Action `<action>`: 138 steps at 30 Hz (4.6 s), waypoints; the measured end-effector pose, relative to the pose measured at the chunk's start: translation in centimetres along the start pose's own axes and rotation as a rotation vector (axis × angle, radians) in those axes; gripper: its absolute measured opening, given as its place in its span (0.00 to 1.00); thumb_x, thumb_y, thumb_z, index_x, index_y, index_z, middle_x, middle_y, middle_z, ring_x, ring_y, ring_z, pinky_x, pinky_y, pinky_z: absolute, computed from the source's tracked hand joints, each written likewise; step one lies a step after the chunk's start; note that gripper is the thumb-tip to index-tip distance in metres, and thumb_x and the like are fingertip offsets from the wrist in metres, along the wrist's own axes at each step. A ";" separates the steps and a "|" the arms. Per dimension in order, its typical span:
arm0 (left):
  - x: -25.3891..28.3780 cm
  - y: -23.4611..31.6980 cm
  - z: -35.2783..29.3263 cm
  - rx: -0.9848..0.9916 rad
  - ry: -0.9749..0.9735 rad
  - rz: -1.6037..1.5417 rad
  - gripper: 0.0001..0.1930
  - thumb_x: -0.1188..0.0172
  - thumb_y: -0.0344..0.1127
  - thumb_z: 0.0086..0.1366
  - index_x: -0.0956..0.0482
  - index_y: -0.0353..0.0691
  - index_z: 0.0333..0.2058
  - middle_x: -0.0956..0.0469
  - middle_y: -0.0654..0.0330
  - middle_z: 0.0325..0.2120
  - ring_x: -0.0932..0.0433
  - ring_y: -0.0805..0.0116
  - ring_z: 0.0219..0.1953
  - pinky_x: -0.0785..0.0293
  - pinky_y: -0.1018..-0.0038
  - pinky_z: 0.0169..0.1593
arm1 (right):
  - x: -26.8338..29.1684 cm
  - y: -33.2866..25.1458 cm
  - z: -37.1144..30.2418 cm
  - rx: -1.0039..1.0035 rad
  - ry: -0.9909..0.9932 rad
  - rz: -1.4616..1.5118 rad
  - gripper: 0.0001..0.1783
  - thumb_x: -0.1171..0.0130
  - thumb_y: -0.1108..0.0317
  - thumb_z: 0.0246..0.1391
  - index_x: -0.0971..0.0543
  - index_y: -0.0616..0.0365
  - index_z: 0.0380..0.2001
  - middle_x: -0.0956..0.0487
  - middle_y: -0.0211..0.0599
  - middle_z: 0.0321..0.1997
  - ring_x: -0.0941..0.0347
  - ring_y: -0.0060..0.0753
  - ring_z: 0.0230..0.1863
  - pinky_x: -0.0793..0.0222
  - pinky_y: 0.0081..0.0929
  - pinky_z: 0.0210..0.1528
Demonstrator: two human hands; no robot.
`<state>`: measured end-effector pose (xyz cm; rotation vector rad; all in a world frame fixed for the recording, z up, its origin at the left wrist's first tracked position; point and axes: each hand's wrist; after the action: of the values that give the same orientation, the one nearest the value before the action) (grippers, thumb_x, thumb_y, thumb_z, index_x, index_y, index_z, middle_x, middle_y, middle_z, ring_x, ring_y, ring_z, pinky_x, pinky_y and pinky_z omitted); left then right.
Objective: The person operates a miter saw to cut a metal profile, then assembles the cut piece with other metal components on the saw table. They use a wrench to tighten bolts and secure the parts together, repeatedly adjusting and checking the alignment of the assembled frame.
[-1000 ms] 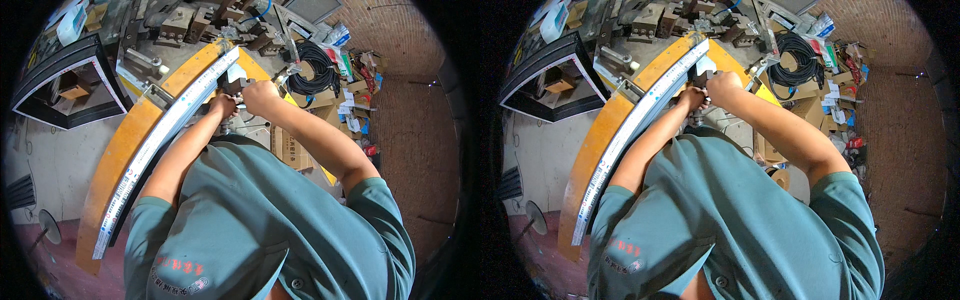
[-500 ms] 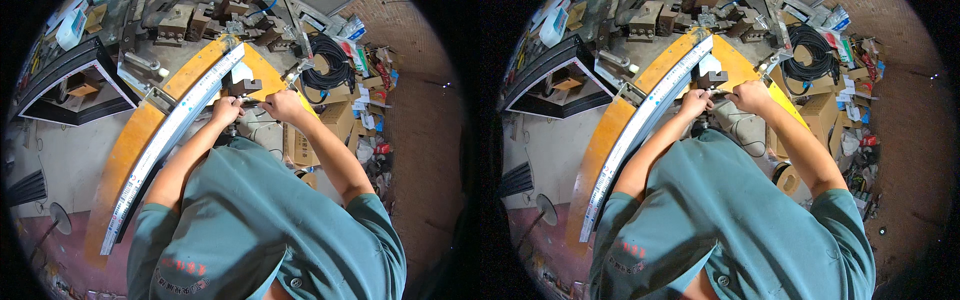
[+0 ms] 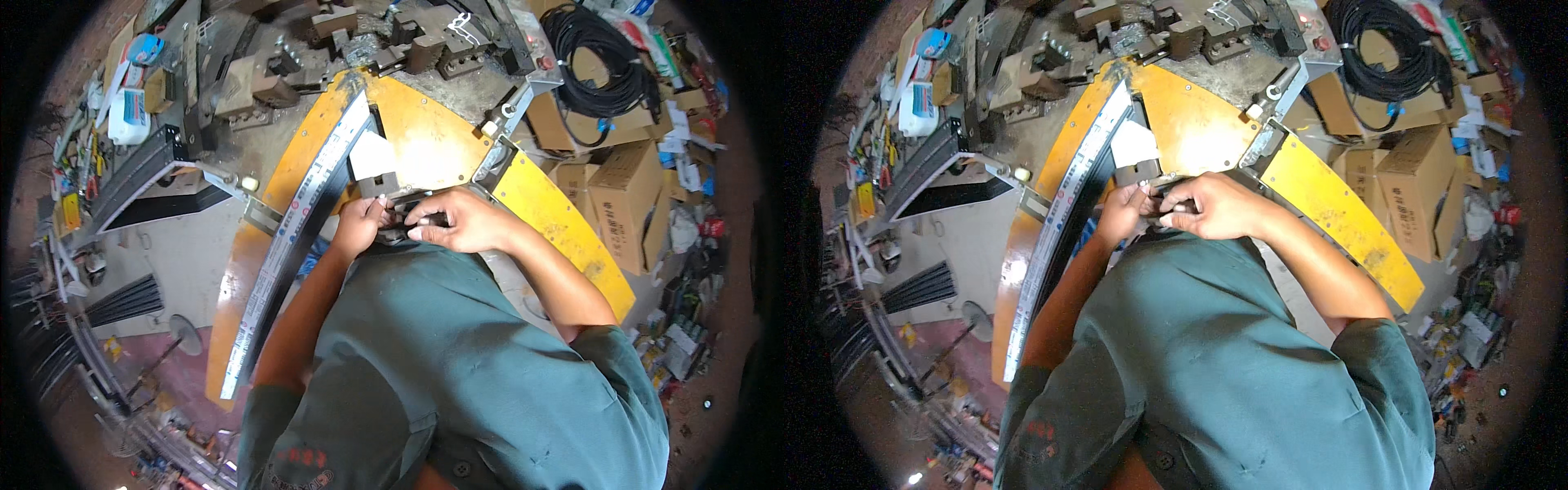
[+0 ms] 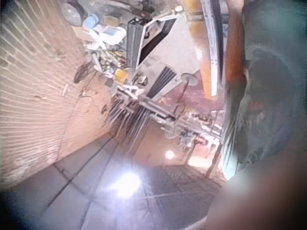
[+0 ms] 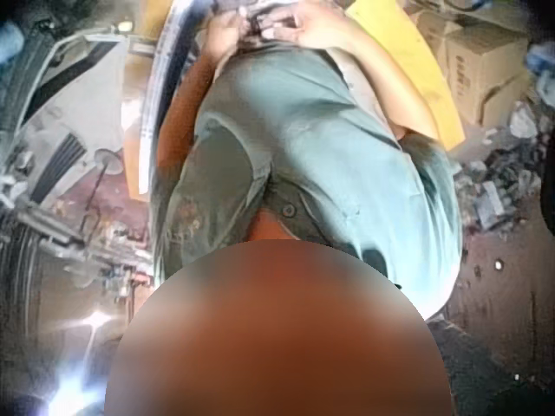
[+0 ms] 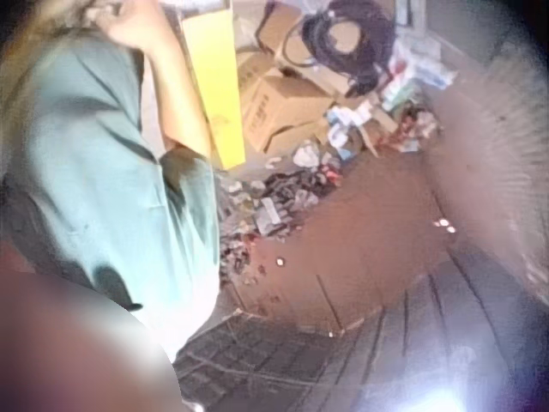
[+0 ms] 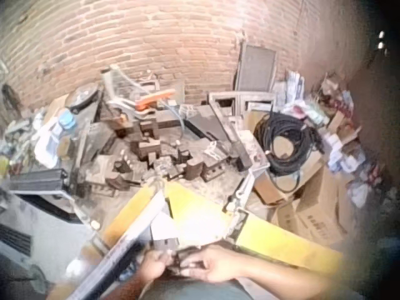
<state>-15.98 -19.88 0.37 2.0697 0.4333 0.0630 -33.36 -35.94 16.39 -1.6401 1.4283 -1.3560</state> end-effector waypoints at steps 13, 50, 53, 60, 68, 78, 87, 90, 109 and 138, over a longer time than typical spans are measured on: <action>1.2 1.5 -3.2 0.313 0.292 0.344 0.12 0.42 0.34 0.74 0.15 0.31 0.39 0.16 0.61 0.33 0.21 0.73 0.37 0.26 0.72 0.42 | -4.7 10.0 6.0 0.332 -0.061 0.035 0.14 0.44 0.59 0.59 0.21 0.61 0.38 0.18 0.52 0.29 0.19 0.60 0.33 0.26 0.53 0.37; 0.3 0.8 0.3 -0.046 -0.106 -0.014 0.17 0.47 0.45 0.78 0.18 0.36 0.42 0.13 0.59 0.32 0.17 0.73 0.36 0.25 0.75 0.43 | -7.5 8.2 1.5 -0.262 0.442 0.928 0.25 0.49 0.55 0.72 0.21 0.71 0.52 0.15 0.49 0.39 0.18 0.38 0.39 0.23 0.33 0.48; 0.3 0.8 0.4 -0.045 -0.121 0.001 0.17 0.47 0.45 0.78 0.19 0.36 0.41 0.13 0.58 0.32 0.17 0.73 0.36 0.25 0.75 0.44 | -6.2 7.9 -0.2 -0.252 0.559 0.814 0.23 0.43 0.54 0.69 0.20 0.68 0.47 0.16 0.43 0.35 0.19 0.36 0.34 0.22 0.32 0.45; 0.0 0.4 0.9 -0.051 -0.117 -0.012 0.16 0.47 0.42 0.78 0.18 0.35 0.41 0.13 0.56 0.32 0.16 0.71 0.36 0.24 0.74 0.43 | -1.6 3.6 -2.3 -0.300 0.628 -0.120 0.10 0.34 0.62 0.62 0.15 0.57 0.37 0.15 0.37 0.33 0.18 0.36 0.35 0.22 0.33 0.43; -0.1 -0.7 1.6 -0.054 -0.115 -0.058 0.16 0.46 0.42 0.77 0.18 0.33 0.40 0.13 0.57 0.31 0.16 0.71 0.34 0.24 0.75 0.40 | -4.8 1.0 2.3 -0.250 0.128 -1.115 0.24 0.41 0.41 0.60 0.14 0.51 0.39 0.16 0.43 0.27 0.18 0.51 0.33 0.23 0.46 0.38; 0.2 0.5 0.5 -0.046 -0.085 -0.022 0.16 0.44 0.42 0.76 0.16 0.32 0.41 0.12 0.57 0.31 0.18 0.74 0.32 0.23 0.75 0.42 | -4.0 4.9 2.5 -0.203 0.255 -0.879 0.27 0.41 0.37 0.59 0.12 0.50 0.30 0.19 0.42 0.20 0.19 0.49 0.27 0.25 0.45 0.32; 3.5 8.6 -6.9 -0.315 -0.089 0.396 0.13 0.42 0.36 0.75 0.19 0.31 0.48 0.16 0.56 0.38 0.17 0.71 0.39 0.24 0.76 0.47 | -4.2 5.5 1.6 -0.113 0.298 -0.856 0.24 0.42 0.41 0.59 0.15 0.50 0.27 0.18 0.41 0.21 0.19 0.50 0.26 0.24 0.47 0.32; 3.9 12.1 -5.0 -0.553 0.279 0.507 0.11 0.40 0.35 0.73 0.19 0.32 0.46 0.18 0.54 0.39 0.19 0.64 0.42 0.24 0.71 0.50 | -4.3 6.2 1.7 -0.089 0.296 -0.762 0.25 0.42 0.42 0.61 0.17 0.54 0.25 0.19 0.44 0.21 0.19 0.51 0.26 0.24 0.46 0.31; 3.7 11.7 3.1 -0.122 0.681 1.202 0.26 0.48 0.52 0.76 0.26 0.32 0.29 0.27 0.50 0.18 0.31 0.62 0.22 0.31 0.62 0.30 | -3.6 8.5 1.5 0.245 0.208 -0.413 0.14 0.41 0.64 0.51 0.18 0.63 0.36 0.19 0.39 0.28 0.22 0.34 0.30 0.29 0.34 0.30; 2.6 11.8 0.7 -0.771 0.721 0.964 0.12 0.43 0.32 0.71 0.20 0.34 0.49 0.20 0.48 0.44 0.23 0.51 0.50 0.29 0.64 0.58 | -3.7 6.2 2.4 -0.076 0.199 -0.590 0.22 0.43 0.52 0.64 0.14 0.57 0.25 0.16 0.48 0.27 0.16 0.52 0.32 0.23 0.49 0.37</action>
<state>-10.11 -25.00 9.67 1.2521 -0.2059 1.3470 -33.11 -34.58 8.92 -2.1311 1.1482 -1.8444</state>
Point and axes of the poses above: each hand's wrist, its own z-axis towards the middle knuckle, its own x-axis out of the back of the hand, y = z × x
